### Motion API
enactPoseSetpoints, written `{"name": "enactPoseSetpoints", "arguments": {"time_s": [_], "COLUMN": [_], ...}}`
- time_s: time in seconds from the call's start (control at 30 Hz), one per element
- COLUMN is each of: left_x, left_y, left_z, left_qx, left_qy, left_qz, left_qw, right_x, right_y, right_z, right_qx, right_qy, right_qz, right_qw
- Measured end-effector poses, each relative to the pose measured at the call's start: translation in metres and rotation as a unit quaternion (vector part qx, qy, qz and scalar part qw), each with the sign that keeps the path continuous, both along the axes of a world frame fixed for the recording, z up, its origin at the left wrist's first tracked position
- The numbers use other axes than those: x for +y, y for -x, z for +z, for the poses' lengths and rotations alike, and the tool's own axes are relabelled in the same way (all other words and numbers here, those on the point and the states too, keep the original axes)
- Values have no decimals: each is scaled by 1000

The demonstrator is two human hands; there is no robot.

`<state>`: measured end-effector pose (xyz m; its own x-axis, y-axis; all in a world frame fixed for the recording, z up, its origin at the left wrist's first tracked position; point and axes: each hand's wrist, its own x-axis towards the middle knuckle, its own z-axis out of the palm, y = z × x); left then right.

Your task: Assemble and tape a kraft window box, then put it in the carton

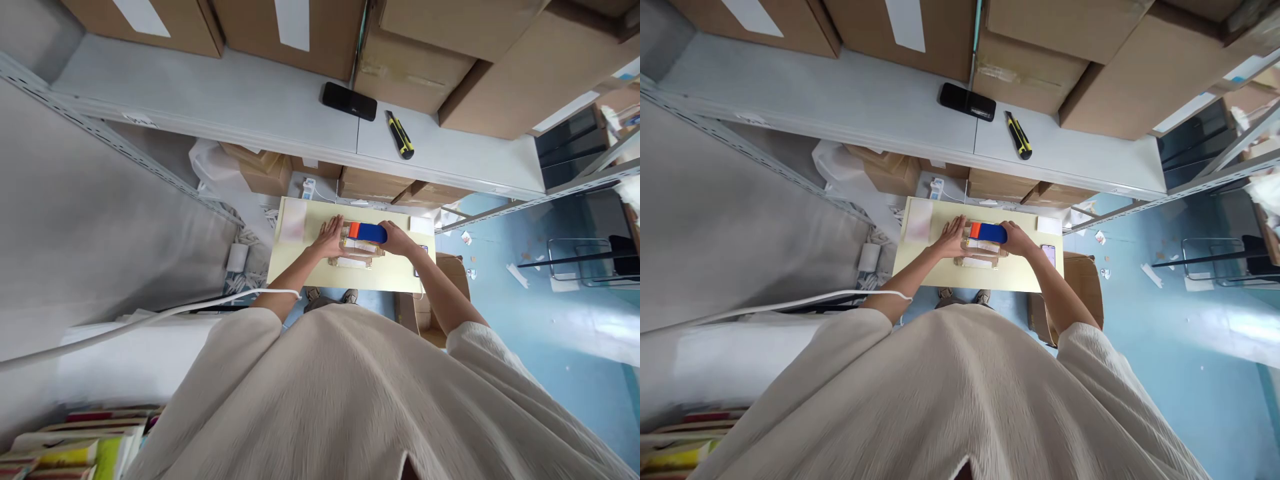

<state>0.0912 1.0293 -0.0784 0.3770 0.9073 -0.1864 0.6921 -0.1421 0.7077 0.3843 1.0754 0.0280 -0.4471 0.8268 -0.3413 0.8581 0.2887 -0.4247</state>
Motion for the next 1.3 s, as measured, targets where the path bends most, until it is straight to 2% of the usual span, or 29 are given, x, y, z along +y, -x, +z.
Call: {"name": "enactPoseSetpoints", "arguments": {"time_s": [0.17,0.43,0.53,0.67,0.8,0.9,1.13,1.3], "left_x": [4,6,5,4,2,1,4,7], "left_y": [-2,-11,-11,2,20,28,28,27], "left_z": [-7,-9,-8,-1,10,17,19,21], "left_qx": [107,127,126,131,130,134,202,256], "left_qy": [0,-11,-18,-18,-21,-25,-20,-5], "left_qz": [-28,-21,-13,2,14,11,-4,-14], "left_qw": [994,992,992,991,991,991,979,967], "right_x": [1,2,6,12,13,9,14,24], "right_y": [-1,-10,-31,-85,-147,-174,-184,-179], "right_z": [3,22,25,23,17,9,-16,-32], "right_qx": [-20,-87,-101,-132,-137,-131,-114,-135], "right_qy": [15,33,23,11,13,18,18,61], "right_qz": [14,37,49,35,1,-10,19,36], "right_qw": [1000,995,993,991,990,991,993,988]}}
